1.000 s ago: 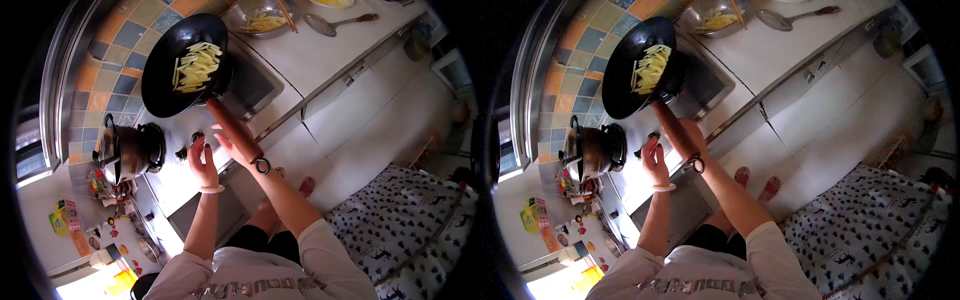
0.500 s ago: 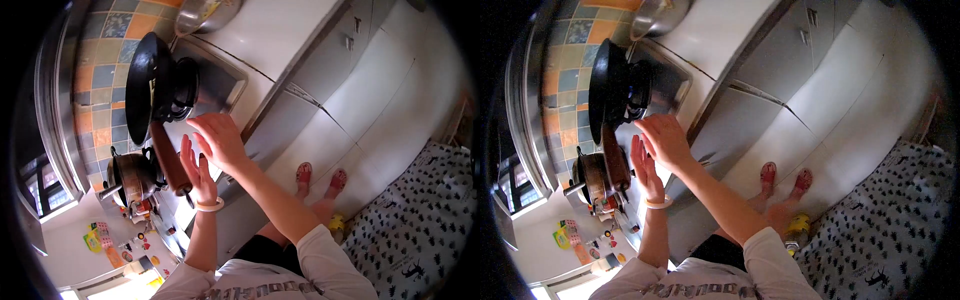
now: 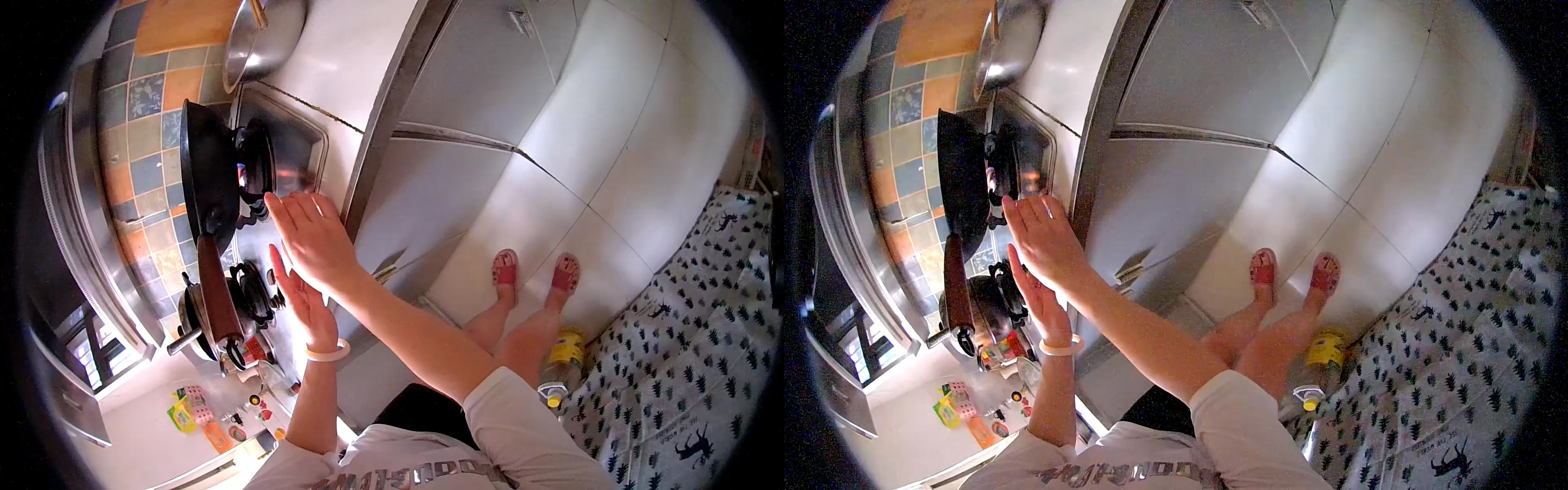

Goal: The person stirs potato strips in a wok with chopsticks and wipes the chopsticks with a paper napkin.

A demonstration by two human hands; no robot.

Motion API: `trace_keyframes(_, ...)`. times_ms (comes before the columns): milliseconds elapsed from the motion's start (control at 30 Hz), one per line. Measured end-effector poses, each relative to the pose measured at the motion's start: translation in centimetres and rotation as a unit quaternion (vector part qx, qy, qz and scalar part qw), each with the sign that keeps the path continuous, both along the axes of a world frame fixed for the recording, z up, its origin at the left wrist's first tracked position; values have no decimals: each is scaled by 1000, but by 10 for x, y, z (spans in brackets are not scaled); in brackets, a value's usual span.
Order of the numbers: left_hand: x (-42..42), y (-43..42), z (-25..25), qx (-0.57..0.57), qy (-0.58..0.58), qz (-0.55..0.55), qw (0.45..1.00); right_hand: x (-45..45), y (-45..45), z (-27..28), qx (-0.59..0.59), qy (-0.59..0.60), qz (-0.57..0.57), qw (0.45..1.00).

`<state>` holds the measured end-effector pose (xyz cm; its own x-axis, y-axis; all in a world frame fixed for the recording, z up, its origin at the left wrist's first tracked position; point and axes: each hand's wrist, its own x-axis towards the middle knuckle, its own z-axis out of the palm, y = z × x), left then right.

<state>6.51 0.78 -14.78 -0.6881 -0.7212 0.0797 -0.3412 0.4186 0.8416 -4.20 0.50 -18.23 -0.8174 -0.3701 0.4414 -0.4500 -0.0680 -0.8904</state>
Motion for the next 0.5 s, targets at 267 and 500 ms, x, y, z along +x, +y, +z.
trace_keyframes(267, 21, -20, -4, -121, -15, 24, 992, 3, -3, 2, 52, 13, -16, 998)
trace_keyframes(500, 113, -118, 4, -204, -77, 210, 953, 5, -7, 2, 75, 38, -52, 995)
